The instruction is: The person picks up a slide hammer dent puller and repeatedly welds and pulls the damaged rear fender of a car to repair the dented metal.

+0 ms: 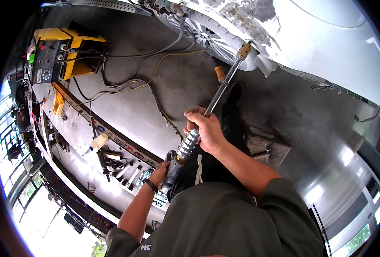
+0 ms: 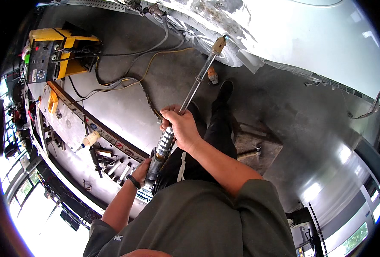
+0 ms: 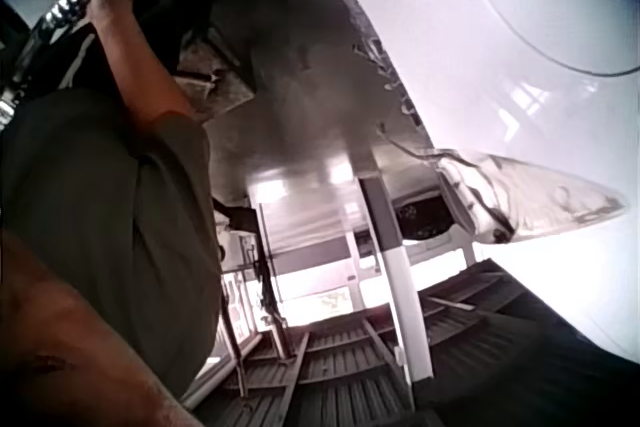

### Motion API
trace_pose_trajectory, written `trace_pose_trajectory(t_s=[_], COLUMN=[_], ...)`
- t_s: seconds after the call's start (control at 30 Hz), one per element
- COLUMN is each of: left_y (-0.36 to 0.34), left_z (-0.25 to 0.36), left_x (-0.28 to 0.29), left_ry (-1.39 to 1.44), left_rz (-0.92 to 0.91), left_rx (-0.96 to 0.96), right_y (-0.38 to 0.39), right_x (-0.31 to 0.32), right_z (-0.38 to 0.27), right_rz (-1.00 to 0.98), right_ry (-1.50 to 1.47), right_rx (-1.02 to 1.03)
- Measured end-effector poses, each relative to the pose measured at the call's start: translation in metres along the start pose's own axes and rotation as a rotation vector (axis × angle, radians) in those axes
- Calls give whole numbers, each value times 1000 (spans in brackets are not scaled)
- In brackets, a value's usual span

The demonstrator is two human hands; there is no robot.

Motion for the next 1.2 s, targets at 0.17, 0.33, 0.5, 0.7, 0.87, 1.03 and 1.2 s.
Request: trace_pose_trajectory(t_s=[0.17,0.33,0.5,0.7,0.87,1.03,1.2], left_y=[3,8,29,36,33,52,44], left_z=[-11,41,103,97,53,65,64], left_x=[8,-8,-25,-19,-3,0,-6], left_ry=[-76,225,410,458,295,418,280], left_rz=[-23,-33,-19,-14,68,-64,-2], left_rx=[49,276,443,425,346,530,449], right_y=[-1,-3,-4,-47,-27,8,7], right_x=[-9,-2,-4,9,3,-8,0], right_z=[2,3,-4,-132,-87,33,34], right_rz=[-24,-4,27,-106,11,-42,33], right_ry=[0,-39,-64,2,-60,-93,-65], right_rx=[-7,-3,8,118,255,17,-28])
Point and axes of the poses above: each hand's wrist, its own y-axis away from the middle knuckle, its own x-axis out of the back of the hand, z = x × y, the point moved 6 cm from there along -y, towards the middle knuckle, and after that the axes turned 5 degrees about -x, right-handed, at the moved point
